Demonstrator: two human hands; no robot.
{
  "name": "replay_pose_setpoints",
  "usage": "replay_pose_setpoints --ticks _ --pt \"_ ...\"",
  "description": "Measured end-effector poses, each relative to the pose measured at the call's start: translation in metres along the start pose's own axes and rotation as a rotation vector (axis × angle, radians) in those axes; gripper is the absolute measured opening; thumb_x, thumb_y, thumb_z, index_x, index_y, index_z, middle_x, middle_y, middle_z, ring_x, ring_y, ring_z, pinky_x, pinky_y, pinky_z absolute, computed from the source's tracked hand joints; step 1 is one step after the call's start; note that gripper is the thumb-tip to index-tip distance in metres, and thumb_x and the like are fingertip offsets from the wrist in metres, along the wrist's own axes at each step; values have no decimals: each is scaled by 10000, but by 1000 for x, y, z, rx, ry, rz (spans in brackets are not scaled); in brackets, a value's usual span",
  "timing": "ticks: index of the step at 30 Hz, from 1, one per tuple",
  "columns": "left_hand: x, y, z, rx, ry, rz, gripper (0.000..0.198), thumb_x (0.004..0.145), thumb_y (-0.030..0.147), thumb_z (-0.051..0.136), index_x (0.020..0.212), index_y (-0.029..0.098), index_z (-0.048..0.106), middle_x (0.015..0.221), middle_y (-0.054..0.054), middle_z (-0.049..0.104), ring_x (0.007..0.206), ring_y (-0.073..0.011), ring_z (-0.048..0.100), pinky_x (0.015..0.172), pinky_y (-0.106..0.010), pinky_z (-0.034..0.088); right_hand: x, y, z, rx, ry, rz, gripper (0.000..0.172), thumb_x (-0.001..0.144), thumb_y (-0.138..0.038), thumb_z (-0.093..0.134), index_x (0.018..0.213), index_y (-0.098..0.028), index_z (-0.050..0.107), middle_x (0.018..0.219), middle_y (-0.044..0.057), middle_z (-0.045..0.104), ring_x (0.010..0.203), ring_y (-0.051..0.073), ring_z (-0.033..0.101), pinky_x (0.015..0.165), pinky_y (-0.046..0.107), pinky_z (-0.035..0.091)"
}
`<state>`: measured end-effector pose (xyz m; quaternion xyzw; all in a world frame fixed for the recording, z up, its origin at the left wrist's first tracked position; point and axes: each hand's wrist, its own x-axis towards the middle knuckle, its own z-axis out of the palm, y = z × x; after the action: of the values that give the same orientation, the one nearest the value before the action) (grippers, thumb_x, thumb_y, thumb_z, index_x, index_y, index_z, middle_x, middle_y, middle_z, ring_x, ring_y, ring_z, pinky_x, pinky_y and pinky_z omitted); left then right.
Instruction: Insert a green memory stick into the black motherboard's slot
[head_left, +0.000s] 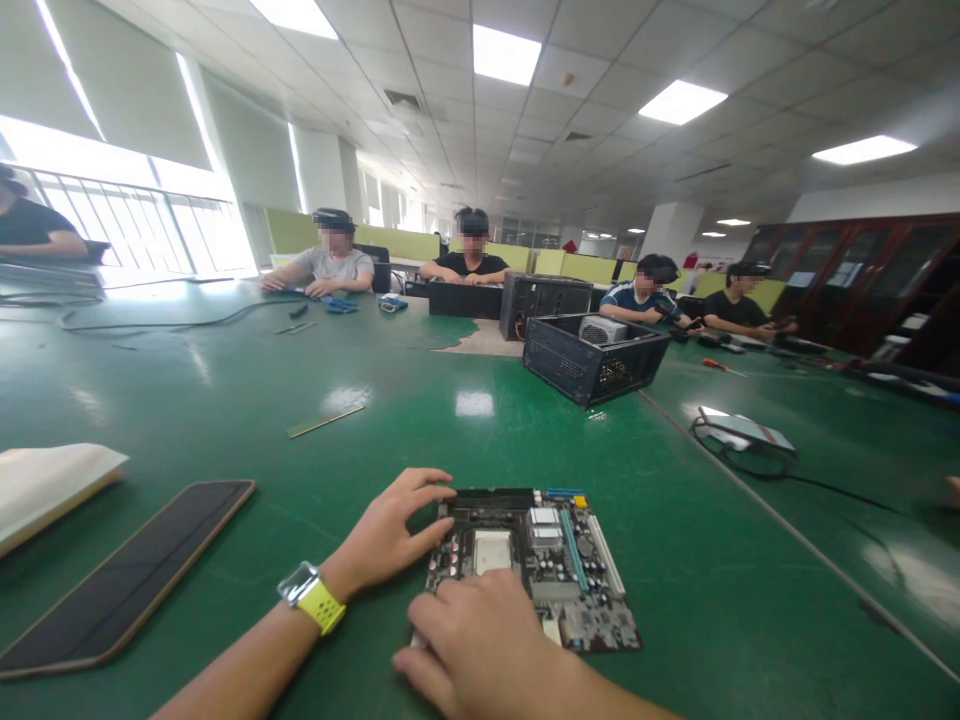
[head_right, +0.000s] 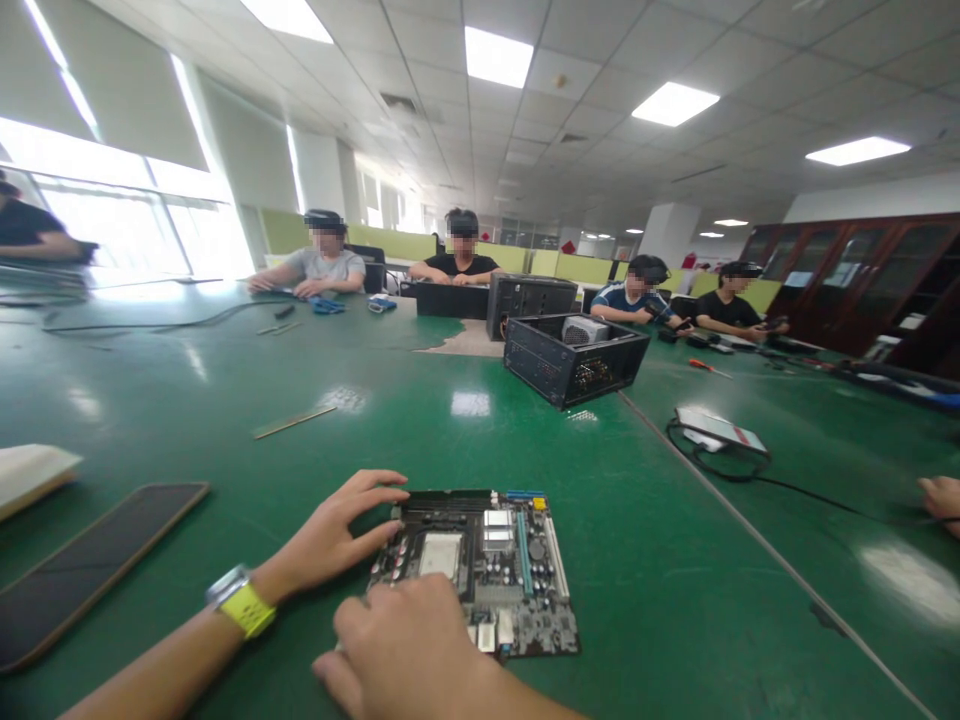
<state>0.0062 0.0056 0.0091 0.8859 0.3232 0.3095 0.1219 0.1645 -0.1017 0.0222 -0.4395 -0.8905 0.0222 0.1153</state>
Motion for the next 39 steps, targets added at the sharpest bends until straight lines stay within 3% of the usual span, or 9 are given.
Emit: replay_pose_setpoints --ticks 7,14,18,21,24,28,32,36,39 --pt "0 -4 -1 27 97 -13 219 878 292 536 1068 222 619 1148 -68 587 1081 -235 535 948 -393 455 5 14 -9 -11 -1 163 234 809 -416 464 820 -223 596 714 52 683 629 223 637 552 294 410" --pt "0 -4 0 38 100 -18 214 877 302 539 1056 224 629 1138 -62 595 1067 -227 547 940 -379 461 1 111 -27 -86 89 751 200 811 -295 442 856 -232 626 812 90 694 743 246 643 588 310 390" --pt "1 -3 1 34 83 -17 212 880 293 534 1058 225 627 1136 -62 596 1062 -225 549 936 -384 461 -11 154 -36 -80 88 916 241 833 -309 419 866 -237 647 867 90 691 808 244 637 604 300 382" --pt "1 -3 1 33 80 -12 210 879 282 533 1059 221 625 1134 -64 593 1057 -222 552 936 -385 460 -13 159 -38 -87 94 907 218 818 -285 449 853 -226 656 860 74 693 815 213 630 622 274 370" --pt "2 -3 2 39 74 -9 210 882 276 529 1061 218 621 1134 -69 591 1053 -223 554 935 -393 461 -8 141 -32 -26 89 820 187 789 -253 485 800 -205 666 810 59 697 758 177 622 606 247 353" --pt "2 -2 2 46 70 1 207 884 277 530 1059 216 622 1134 -75 591 1056 -225 554 931 -394 466 0 91 -19 261 12 514 191 790 -252 508 702 -183 664 679 24 681 629 128 592 549 213 339" --pt "2 0 3 56 25 22 225 889 287 532 1088 225 617 1223 -79 562 1123 -238 522 970 -412 441 3 61 -21 660 -58 235 260 868 -328 457 827 -199 679 644 -18 671 513 91 548 506 189 361" --pt "1 -1 7 116 -107 41 371 872 364 567 1228 257 549 1391 -82 453 1237 -279 435 1018 -470 386 2 87 -34 449 314 357 236 866 -312 476 875 -208 687 811 16 699 746 139 599 697 237 419" --pt "-1 -4 9 148 -177 40 491 868 395 570 1329 274 453 1447 -84 391 1276 -295 397 1030 -496 360 2 121 -31 312 374 388 192 832 -282 527 876 -212 700 1029 47 682 1004 181 564 895 303 391"
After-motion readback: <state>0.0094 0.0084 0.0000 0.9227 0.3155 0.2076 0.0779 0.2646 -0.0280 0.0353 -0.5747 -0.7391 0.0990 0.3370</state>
